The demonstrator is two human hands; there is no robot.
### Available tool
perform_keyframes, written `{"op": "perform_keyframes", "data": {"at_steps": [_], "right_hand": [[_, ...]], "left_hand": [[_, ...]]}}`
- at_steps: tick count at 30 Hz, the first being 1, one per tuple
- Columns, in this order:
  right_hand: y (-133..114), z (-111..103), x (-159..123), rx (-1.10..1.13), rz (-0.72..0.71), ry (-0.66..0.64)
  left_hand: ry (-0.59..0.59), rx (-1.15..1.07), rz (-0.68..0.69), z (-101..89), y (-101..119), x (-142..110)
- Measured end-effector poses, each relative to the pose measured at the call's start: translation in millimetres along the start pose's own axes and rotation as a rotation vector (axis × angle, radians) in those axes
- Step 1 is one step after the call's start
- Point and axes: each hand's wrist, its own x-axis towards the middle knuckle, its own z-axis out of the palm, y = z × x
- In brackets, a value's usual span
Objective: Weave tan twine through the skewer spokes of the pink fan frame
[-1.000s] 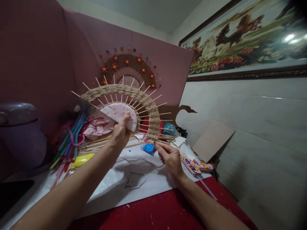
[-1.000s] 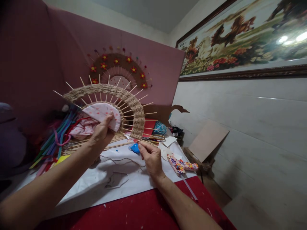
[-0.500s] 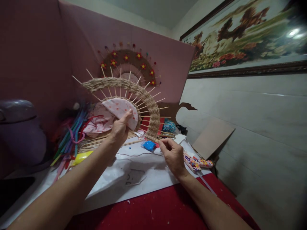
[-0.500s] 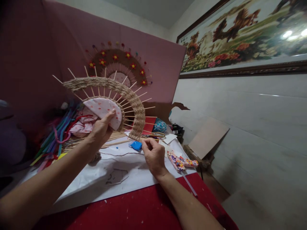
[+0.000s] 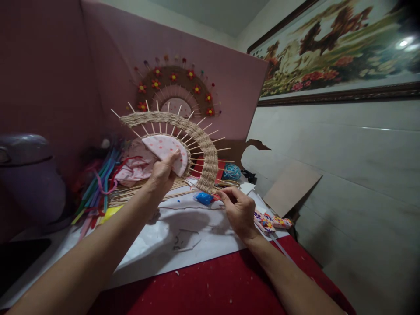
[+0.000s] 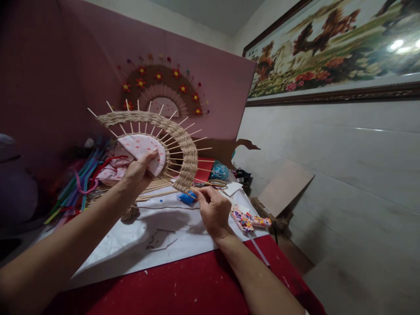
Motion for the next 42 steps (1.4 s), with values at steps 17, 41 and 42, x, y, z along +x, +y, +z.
{"op": "perform_keyframes", "data": {"at_steps": [17,41,42], "right_hand": [[0,5,1,0.379,0.169,-0.071],[0,9,1,0.587,0.282,-0.103],[0,9,1,0.581,0.271,-0.104]], "left_hand": [[0.03,-0.084,-0.106,-5.7,15,8],[-0.027,-0.033,-0.21,1.5,-1,-7],[-0.026,-0.031,-0.218,1.7,0,-8]]}}
